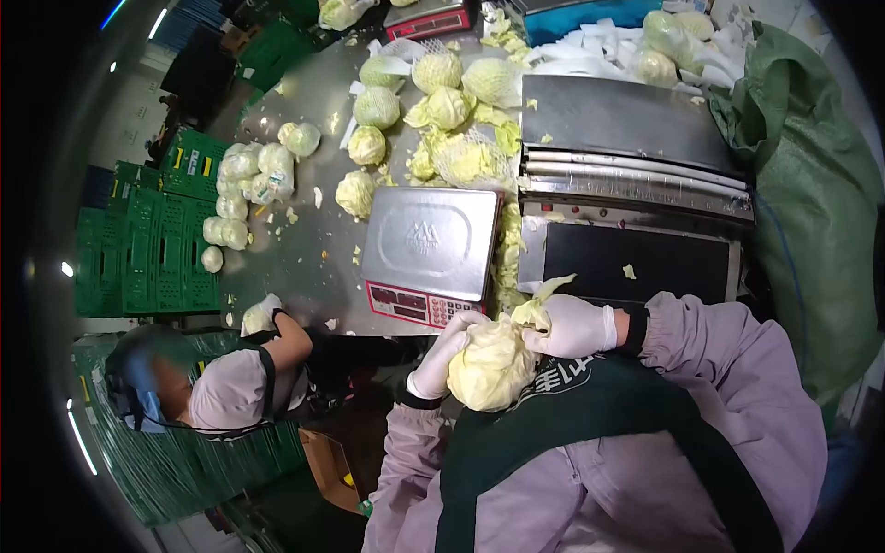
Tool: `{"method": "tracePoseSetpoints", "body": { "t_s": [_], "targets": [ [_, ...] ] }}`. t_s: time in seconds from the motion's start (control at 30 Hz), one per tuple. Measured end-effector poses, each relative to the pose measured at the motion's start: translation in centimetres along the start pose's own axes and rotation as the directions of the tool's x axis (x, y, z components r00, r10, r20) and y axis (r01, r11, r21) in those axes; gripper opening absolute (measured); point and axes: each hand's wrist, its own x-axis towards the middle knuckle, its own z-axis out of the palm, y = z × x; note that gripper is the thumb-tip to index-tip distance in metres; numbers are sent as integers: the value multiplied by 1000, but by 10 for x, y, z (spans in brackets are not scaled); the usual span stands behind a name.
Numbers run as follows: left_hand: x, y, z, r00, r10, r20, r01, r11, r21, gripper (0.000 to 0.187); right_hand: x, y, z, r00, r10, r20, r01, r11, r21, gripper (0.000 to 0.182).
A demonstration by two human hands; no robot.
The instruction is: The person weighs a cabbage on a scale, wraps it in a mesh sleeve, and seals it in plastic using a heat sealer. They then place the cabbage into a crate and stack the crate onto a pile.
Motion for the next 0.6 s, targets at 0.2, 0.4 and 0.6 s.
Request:
{"method": "tracePoseSetpoints", "body": {
  "t_s": [0.2,0.4,0.6],
  "targets": [
    [0,-4,-1,998,-44,-49,46,998,30,58,-1,-19,2,983,160,-88,-156,986,55,22],
    [0,-21,-9,998,-59,0,57,977,-207,60,-4,14,20,986,125,-106,-101,972,210,24],
    [10,-36,-18,999,-24,38,35,947,-319,60,10,14,7,995,102,20,-103,993,62,23]
  ]
}}
